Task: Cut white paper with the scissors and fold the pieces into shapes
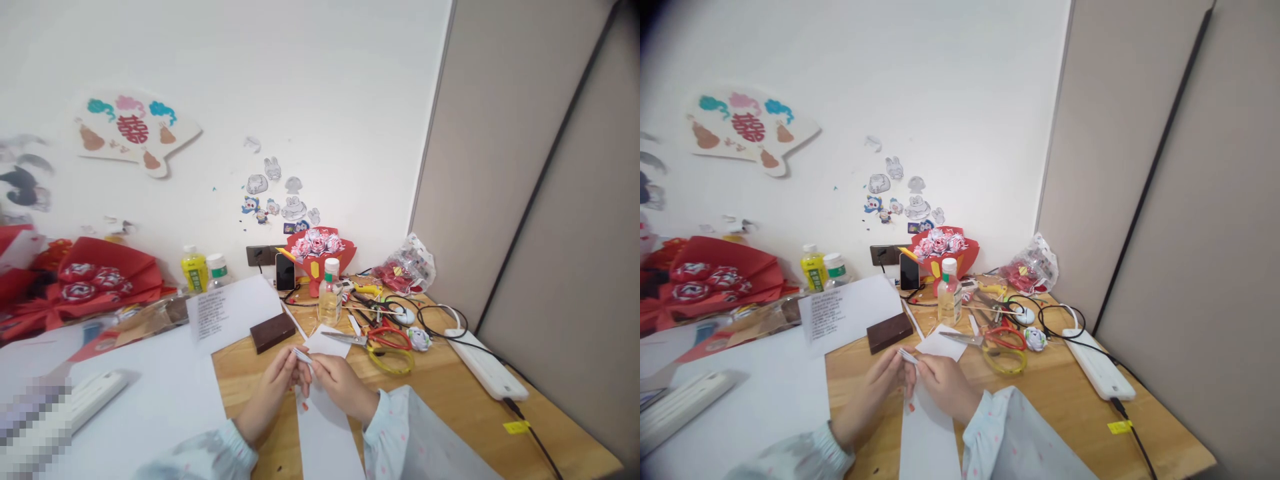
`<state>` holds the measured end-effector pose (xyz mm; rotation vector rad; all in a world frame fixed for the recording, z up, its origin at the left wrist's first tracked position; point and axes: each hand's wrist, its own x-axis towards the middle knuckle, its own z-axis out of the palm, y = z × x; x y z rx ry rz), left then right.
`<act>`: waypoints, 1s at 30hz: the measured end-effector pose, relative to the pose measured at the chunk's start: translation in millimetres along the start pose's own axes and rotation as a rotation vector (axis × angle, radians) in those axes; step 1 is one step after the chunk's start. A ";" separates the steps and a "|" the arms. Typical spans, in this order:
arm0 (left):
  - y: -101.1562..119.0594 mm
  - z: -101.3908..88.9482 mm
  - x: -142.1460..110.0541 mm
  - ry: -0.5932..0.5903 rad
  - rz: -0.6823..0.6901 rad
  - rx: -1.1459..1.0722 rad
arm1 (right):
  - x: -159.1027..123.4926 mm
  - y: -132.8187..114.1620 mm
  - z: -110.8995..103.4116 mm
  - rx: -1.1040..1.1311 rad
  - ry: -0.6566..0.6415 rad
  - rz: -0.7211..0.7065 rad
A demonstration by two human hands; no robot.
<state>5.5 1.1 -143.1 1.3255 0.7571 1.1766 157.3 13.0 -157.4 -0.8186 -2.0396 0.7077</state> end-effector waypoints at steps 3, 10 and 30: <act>0.9 1.6 0.2 0.007 0.019 0.043 | 0.0 1.4 1.0 0.028 -0.009 -0.013; -2.4 1.1 1.1 0.029 0.053 0.103 | -1.2 -0.7 2.0 0.013 -0.021 -0.005; 1.3 -5.1 4.0 0.173 0.151 -0.023 | 2.9 3.7 -9.1 -0.007 0.119 0.026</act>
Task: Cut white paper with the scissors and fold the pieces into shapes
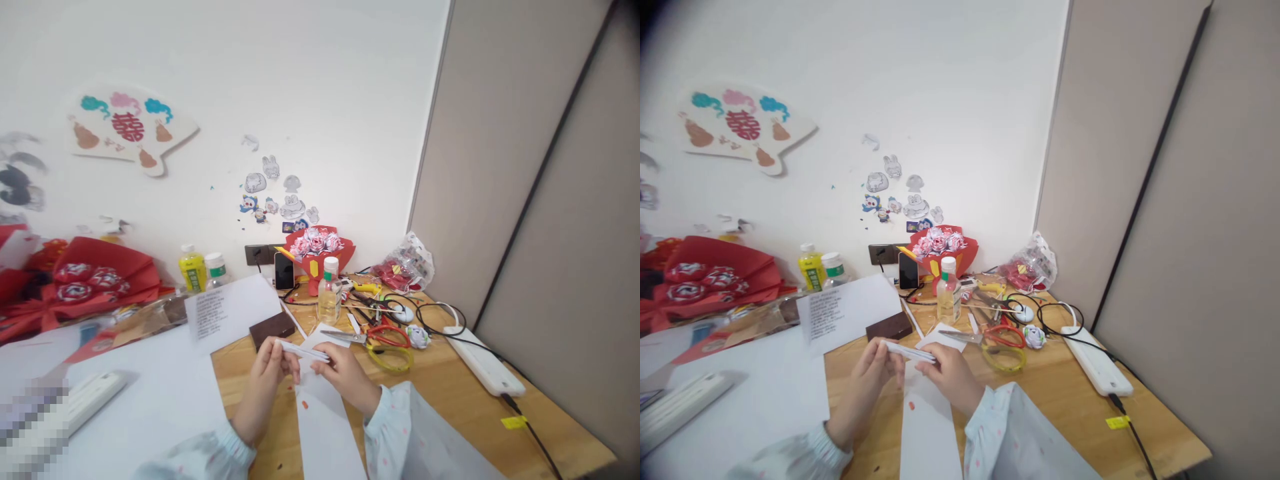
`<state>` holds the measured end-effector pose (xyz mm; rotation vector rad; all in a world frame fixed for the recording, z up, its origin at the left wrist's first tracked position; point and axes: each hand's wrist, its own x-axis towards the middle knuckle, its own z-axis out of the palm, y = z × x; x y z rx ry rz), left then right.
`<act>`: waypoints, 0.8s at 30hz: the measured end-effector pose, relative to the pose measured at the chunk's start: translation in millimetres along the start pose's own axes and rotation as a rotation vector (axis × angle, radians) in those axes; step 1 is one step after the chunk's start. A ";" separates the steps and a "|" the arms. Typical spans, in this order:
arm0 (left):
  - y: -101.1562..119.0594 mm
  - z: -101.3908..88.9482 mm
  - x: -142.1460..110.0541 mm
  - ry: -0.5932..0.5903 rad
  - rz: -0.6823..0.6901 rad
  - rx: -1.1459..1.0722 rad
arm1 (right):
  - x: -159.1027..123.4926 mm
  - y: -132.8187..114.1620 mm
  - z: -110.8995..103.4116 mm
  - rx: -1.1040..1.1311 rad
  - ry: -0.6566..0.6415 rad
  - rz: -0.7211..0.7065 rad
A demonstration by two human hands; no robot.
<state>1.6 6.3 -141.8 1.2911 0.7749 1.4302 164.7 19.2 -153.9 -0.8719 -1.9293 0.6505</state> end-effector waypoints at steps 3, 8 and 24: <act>0.6 0.1 -0.3 0.000 -0.008 -0.044 | -0.2 1.3 -0.3 0.007 0.049 0.018; 0.4 0.8 -2.1 -0.026 0.001 -0.050 | -1.0 0.9 1.6 -0.009 0.069 0.013; -18.8 6.0 -4.5 -0.153 -0.102 0.144 | -4.7 3.2 6.9 -0.378 -0.049 -0.159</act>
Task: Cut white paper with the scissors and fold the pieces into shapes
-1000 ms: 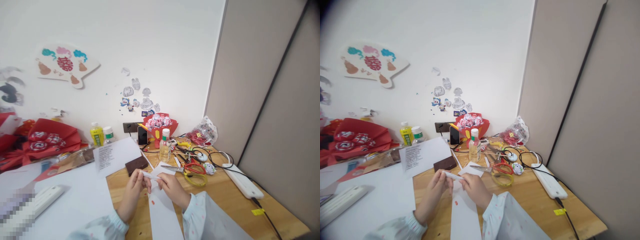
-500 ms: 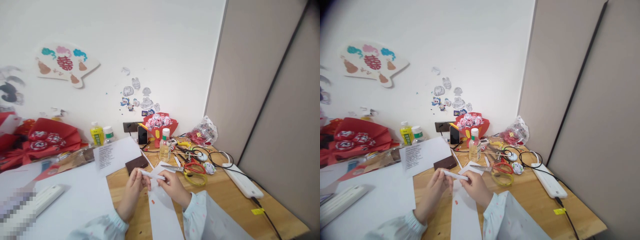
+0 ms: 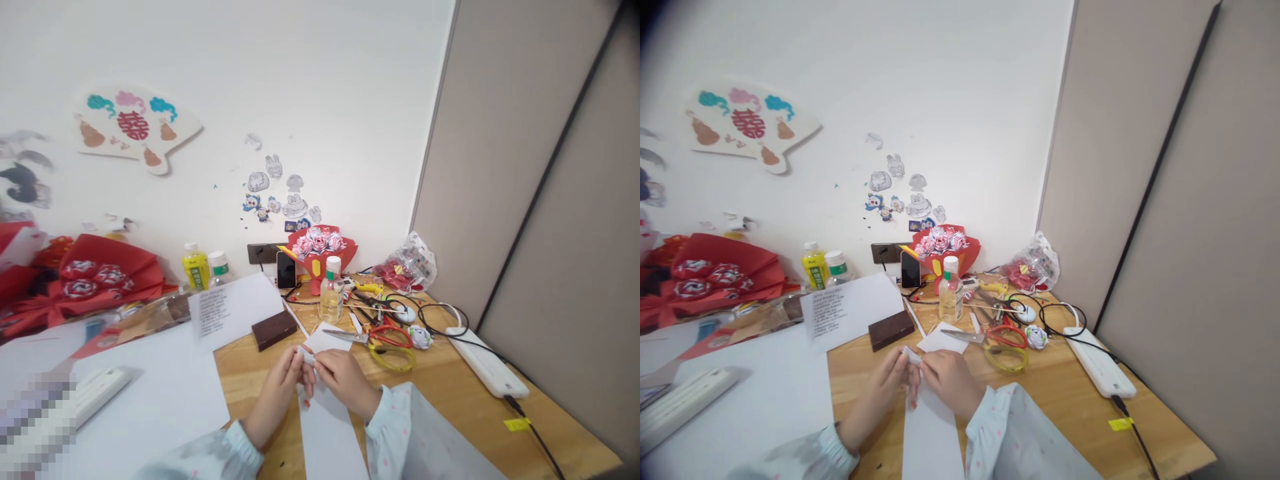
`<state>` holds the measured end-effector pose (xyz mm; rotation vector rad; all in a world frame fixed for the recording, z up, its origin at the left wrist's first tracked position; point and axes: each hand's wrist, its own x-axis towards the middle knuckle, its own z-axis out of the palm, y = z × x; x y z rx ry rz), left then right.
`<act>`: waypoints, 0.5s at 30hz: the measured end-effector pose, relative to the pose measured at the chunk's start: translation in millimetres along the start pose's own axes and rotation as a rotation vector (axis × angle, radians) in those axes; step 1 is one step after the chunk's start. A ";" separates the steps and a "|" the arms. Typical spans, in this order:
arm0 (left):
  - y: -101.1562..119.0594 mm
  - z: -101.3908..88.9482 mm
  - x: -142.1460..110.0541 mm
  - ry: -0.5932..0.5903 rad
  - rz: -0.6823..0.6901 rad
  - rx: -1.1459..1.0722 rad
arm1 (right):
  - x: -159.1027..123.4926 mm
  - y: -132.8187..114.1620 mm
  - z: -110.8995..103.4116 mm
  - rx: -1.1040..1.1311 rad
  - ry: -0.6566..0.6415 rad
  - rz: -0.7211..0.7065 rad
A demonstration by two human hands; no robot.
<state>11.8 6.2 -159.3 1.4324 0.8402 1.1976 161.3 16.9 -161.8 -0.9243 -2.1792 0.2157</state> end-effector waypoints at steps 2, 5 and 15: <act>-2.9 -0.9 1.0 -0.022 -0.012 -0.002 | 0.3 -0.6 -0.1 0.033 0.005 0.007; -4.2 -2.2 1.6 -0.046 0.005 0.064 | 1.2 -2.3 -1.1 0.062 0.005 0.004; 16.7 -4.6 -1.1 0.090 0.080 0.175 | 2.8 2.4 -0.8 0.151 0.004 0.046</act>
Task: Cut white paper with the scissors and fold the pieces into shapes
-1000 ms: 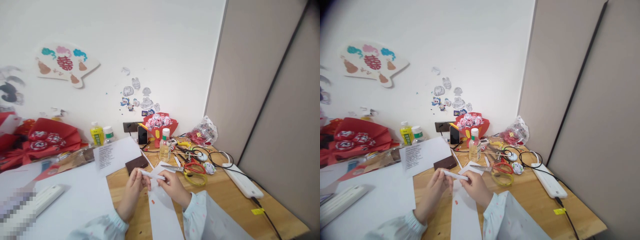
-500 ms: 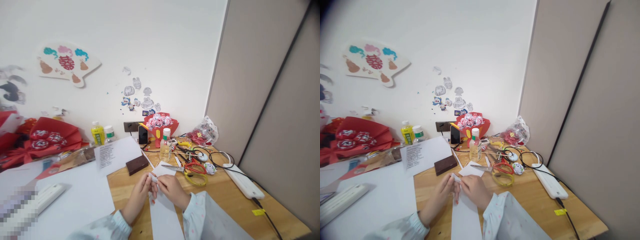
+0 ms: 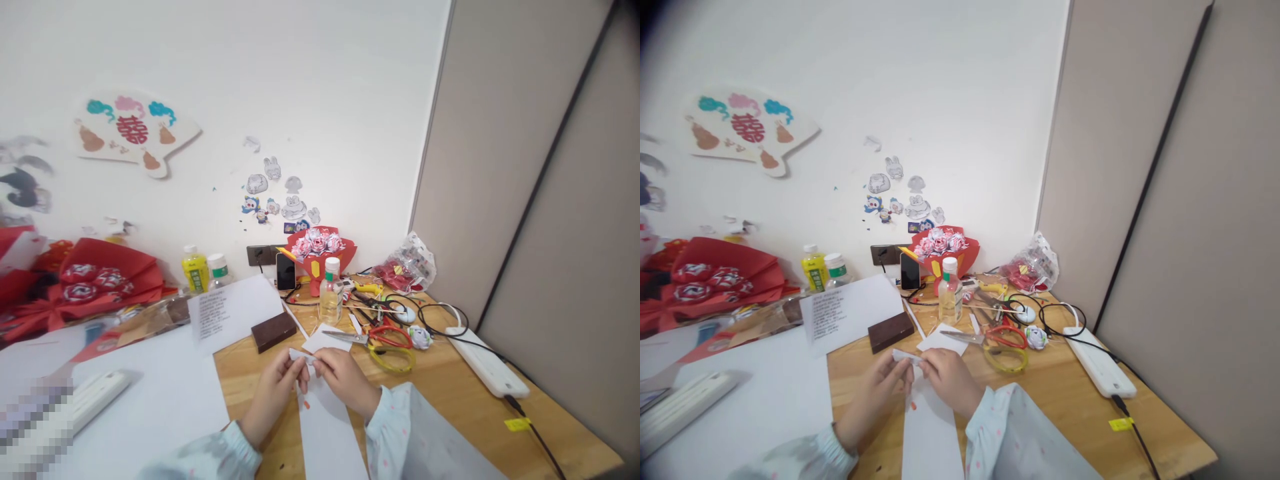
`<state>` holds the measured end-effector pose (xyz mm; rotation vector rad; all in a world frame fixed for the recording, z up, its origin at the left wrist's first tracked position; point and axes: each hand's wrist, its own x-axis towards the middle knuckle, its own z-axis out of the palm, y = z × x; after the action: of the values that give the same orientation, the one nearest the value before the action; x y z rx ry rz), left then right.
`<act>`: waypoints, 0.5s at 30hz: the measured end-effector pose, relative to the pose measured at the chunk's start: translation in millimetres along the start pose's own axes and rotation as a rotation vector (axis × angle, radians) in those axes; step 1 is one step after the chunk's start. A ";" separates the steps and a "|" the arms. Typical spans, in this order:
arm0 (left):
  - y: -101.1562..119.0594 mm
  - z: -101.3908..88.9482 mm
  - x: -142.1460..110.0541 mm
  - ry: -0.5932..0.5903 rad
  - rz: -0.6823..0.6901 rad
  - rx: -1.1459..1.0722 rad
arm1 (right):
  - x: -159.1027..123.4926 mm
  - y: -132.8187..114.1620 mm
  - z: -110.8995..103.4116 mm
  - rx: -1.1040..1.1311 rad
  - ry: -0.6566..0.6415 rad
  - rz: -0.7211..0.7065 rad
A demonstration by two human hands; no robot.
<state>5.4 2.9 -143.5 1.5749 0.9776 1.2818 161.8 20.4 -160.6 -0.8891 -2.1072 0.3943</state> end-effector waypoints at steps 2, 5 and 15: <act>-4.2 1.4 1.0 -0.030 -0.026 -0.054 | -0.3 -1.2 -0.4 0.017 0.017 0.009; -14.5 3.9 2.5 -0.067 -0.087 -0.104 | -1.5 -3.4 -0.3 0.039 0.023 0.014; -6.1 -1.5 -2.1 0.162 0.090 0.266 | -0.6 -7.5 1.3 0.068 0.027 0.111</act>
<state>3.3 3.2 -149.7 1.7538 1.2319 1.4039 157.7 14.7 -157.7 -0.9685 -2.0136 0.5057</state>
